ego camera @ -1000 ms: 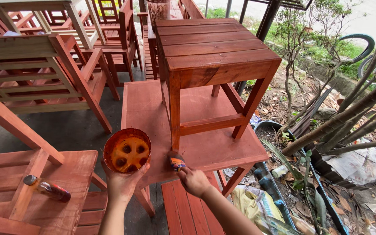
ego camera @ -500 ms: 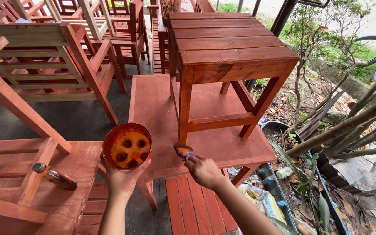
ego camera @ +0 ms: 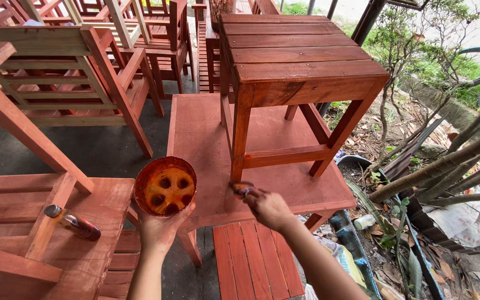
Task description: The person applies red wood stain with a brush to a small wooden stool, holding a stain container in one hand while brushing the legs, frame and edges, turning the stool to reach different sides, then sets the brush in the container and rests both hands on the finished stool.
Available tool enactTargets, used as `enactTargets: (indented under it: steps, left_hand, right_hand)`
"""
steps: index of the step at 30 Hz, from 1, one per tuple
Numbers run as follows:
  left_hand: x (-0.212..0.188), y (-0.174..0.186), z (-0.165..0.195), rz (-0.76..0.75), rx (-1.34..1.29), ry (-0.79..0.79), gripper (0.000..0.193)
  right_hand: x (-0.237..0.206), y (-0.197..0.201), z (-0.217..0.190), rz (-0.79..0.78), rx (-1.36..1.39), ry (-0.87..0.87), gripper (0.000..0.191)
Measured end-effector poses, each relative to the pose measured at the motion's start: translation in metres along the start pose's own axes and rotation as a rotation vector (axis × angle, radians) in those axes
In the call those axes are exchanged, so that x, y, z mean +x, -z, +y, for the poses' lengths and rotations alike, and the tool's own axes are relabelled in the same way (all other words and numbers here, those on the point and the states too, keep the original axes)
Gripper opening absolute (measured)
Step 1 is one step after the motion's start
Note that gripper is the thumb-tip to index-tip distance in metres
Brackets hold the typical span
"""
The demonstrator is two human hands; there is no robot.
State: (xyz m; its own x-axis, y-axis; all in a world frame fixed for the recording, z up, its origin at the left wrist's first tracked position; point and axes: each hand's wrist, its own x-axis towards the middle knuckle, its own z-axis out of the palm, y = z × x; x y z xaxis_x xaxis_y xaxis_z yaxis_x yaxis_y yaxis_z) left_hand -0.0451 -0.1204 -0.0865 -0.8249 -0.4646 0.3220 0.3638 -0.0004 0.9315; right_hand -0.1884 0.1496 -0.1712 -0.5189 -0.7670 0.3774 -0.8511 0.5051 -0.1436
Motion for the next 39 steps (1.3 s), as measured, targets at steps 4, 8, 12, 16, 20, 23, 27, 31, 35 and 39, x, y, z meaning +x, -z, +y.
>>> enactTargets:
  steps: [4, 8, 12, 16, 20, 23, 27, 31, 35, 39]
  left_hand:
    - [0.0, -0.005, -0.001, -0.017, -0.021, -0.018, 0.079]
    - [0.0, 0.001, -0.005, 0.02, 0.013, -0.022, 0.084]
    - [0.0, 0.004, -0.008, 0.015, 0.002, 0.016, 0.083]
    - [0.0, -0.001, -0.008, -0.03, -0.034, 0.007, 0.075]
    - [0.004, -0.003, -0.005, -0.003, -0.002, 0.013, 0.079]
    - [0.003, -0.006, -0.004, -0.004, -0.021, 0.006, 0.081]
    - [0.005, -0.013, -0.001, 0.018, 0.048, -0.048, 0.088]
    - [0.009, -0.015, 0.011, -0.032, -0.029, -0.074, 0.091]
    - [0.011, -0.026, 0.029, -0.068, -0.102, -0.115, 0.09]
    - [0.014, -0.032, 0.051, -0.108, -0.102, -0.153, 0.085]
  right_hand:
    - [0.009, -0.019, -0.009, 0.0, -0.002, -0.022, 0.02]
    - [0.014, -0.007, 0.005, -0.038, 0.109, -0.1, 0.022]
    - [0.016, -0.001, 0.006, -0.107, 0.057, -0.086, 0.023]
    - [0.016, -0.016, -0.008, -0.194, 0.022, -0.07, 0.019]
    - [0.015, -0.024, -0.007, -0.081, 0.111, -0.07, 0.019]
    - [0.019, -0.022, -0.006, -0.187, 0.1, -0.13, 0.023]
    - [0.026, -0.003, -0.016, -0.079, 0.078, -0.078, 0.021]
    - [0.043, 0.044, -0.018, 0.096, 0.068, -0.006, 0.04]
    - [0.067, 0.109, -0.018, 0.038, -0.094, -0.024, 0.02]
    - [0.08, 0.173, -0.03, 0.216, -0.126, 0.067, 0.011]
